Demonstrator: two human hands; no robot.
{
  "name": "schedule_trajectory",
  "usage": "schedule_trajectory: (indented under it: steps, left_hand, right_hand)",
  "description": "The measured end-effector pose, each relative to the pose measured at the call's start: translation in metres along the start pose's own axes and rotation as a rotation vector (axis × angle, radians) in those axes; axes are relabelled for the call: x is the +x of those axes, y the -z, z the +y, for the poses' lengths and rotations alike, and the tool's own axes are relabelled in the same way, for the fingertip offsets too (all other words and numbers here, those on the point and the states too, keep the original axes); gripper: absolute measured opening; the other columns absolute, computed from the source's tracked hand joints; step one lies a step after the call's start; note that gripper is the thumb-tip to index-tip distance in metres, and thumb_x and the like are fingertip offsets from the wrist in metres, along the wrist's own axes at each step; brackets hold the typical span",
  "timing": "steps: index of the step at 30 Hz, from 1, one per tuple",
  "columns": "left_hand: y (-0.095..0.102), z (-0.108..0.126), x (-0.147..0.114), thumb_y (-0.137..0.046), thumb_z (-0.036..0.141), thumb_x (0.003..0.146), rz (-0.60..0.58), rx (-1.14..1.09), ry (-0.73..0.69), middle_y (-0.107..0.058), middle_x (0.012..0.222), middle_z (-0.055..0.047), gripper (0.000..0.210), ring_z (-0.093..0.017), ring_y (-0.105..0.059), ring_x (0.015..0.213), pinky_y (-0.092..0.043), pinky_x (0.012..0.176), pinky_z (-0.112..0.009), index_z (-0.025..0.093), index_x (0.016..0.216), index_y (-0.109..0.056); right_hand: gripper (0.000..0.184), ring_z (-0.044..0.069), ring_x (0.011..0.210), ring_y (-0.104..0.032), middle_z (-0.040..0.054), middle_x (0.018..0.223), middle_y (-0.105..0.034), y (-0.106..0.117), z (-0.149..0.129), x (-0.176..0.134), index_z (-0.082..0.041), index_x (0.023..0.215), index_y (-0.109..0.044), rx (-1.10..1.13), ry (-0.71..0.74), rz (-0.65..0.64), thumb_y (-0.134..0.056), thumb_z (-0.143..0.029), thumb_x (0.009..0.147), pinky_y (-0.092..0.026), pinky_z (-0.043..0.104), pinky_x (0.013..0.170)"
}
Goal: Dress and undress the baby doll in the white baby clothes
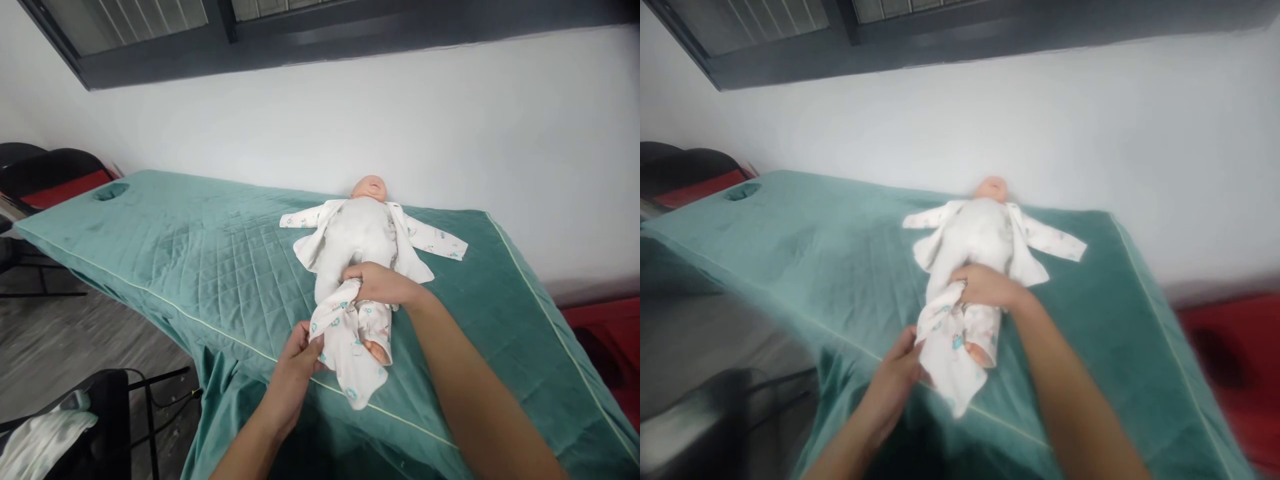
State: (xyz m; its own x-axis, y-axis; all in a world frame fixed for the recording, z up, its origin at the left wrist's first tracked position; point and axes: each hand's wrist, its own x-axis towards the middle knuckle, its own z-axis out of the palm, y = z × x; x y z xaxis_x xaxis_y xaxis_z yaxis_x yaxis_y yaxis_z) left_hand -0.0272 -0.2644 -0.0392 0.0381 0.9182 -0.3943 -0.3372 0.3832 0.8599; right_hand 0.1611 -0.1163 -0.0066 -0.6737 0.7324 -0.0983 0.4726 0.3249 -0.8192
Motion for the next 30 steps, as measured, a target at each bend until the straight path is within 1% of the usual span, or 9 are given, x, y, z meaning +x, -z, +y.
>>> schedule_trajectory:
  steps: [5, 8, 12, 14, 17, 19, 22, 26, 30]
  left_hand:
    - [0.016, 0.000, 0.029, -0.074, 0.044, 0.077, 0.076, 0.108, -0.213, -0.064, 0.083, -0.001, 0.034, -0.014, -0.055, 0.074, -0.046, 0.072, -0.026, 0.019, 0.097, -0.062]
    - [0.025, 0.009, 0.053, -0.071, 0.041, 0.079, 0.145, 0.248, -0.335, -0.063, 0.084, -0.001, 0.028, -0.016, -0.055, 0.077, -0.045, 0.073, -0.027, 0.020, 0.095, -0.061]
    - [0.026, 0.030, 0.084, -0.067, 0.036, 0.081, 0.163, 0.427, -0.476, -0.063, 0.085, -0.002, 0.020, -0.018, -0.056, 0.081, -0.044, 0.077, -0.029, 0.021, 0.092, -0.062]
    - [0.022, 0.041, 0.099, -0.066, 0.033, 0.082, 0.148, 0.514, -0.565, -0.064, 0.089, -0.003, 0.017, -0.020, -0.057, 0.085, -0.044, 0.082, -0.031, 0.021, 0.093, -0.063]
    - [0.015, 0.051, 0.118, -0.062, 0.028, 0.083, 0.111, 0.645, -0.677, -0.063, 0.094, -0.005, 0.014, -0.022, -0.056, 0.093, -0.042, 0.090, -0.034, 0.021, 0.095, -0.063]
    - [0.013, 0.052, 0.127, -0.060, 0.027, 0.085, 0.088, 0.728, -0.713, -0.062, 0.097, -0.005, 0.016, -0.022, -0.055, 0.096, -0.041, 0.093, -0.035, 0.020, 0.100, -0.062]
    - [0.015, 0.049, 0.133, -0.060, 0.024, 0.084, 0.082, 0.829, -0.726, -0.060, 0.101, -0.006, 0.021, -0.022, -0.055, 0.097, -0.041, 0.094, -0.036, 0.020, 0.104, -0.062]
    - [0.020, 0.046, 0.136, -0.060, 0.025, 0.084, 0.085, 0.829, -0.712, -0.062, 0.099, -0.005, 0.018, -0.022, -0.055, 0.097, -0.042, 0.092, -0.035, 0.021, 0.101, -0.064]
    - [0.023, 0.049, 0.138, -0.060, 0.030, 0.085, 0.059, 0.775, -0.693, -0.064, 0.097, -0.005, 0.014, -0.021, -0.056, 0.095, -0.042, 0.089, -0.033, 0.021, 0.094, -0.066]
  right_hand:
    - [0.028, 0.014, 0.071, -0.052, -0.0037, 0.074, -0.057, 0.005, 0.006, -0.001, -0.018, 0.072, -0.057, 0.070, 0.012, -0.025, -0.075, -0.039, 0.066, -0.036, 0.023, 0.061]
    - [0.029, 0.015, 0.071, -0.052, -0.0019, 0.077, -0.059, 0.006, 0.001, -0.002, -0.019, 0.077, -0.060, 0.047, 0.007, -0.036, -0.074, -0.043, 0.069, -0.035, 0.024, 0.060]
    - [0.023, 0.016, 0.071, -0.055, 0.0004, 0.081, -0.062, 0.006, -0.002, -0.002, -0.019, 0.084, -0.064, 0.078, -0.024, -0.027, -0.067, -0.039, 0.075, -0.037, 0.025, 0.059]
    - [0.020, 0.017, 0.073, -0.056, 0.0002, 0.082, -0.063, 0.006, 0.001, -0.001, -0.019, 0.086, -0.064, 0.115, -0.036, 0.012, -0.063, -0.037, 0.076, -0.039, 0.025, 0.062]
    - [0.020, 0.017, 0.078, -0.057, -0.0003, 0.087, -0.063, 0.005, 0.007, 0.001, -0.018, 0.089, -0.063, 0.142, -0.031, 0.141, -0.061, -0.034, 0.077, -0.040, 0.026, 0.067]
    - [0.019, 0.017, 0.077, -0.055, -0.0009, 0.086, -0.062, 0.004, 0.011, 0.003, -0.018, 0.088, -0.061, 0.136, -0.048, 0.219, -0.060, -0.034, 0.077, -0.039, 0.026, 0.067]
    - [0.014, 0.015, 0.073, -0.052, -0.0023, 0.079, -0.057, 0.002, 0.010, 0.006, -0.019, 0.082, -0.057, 0.124, -0.089, 0.268, -0.058, -0.033, 0.079, -0.036, 0.026, 0.064]
    - [0.017, 0.014, 0.072, -0.050, -0.0032, 0.075, -0.053, 0.003, 0.002, 0.005, -0.019, 0.077, -0.053, 0.170, -0.099, 0.310, -0.061, -0.035, 0.079, -0.037, 0.026, 0.064]
    - [0.030, 0.017, 0.088, -0.057, 0.0017, 0.096, -0.062, 0.015, 0.001, -0.009, -0.018, 0.097, -0.061, 0.415, -0.012, 0.234, -0.070, -0.040, 0.078, -0.043, 0.027, 0.075]
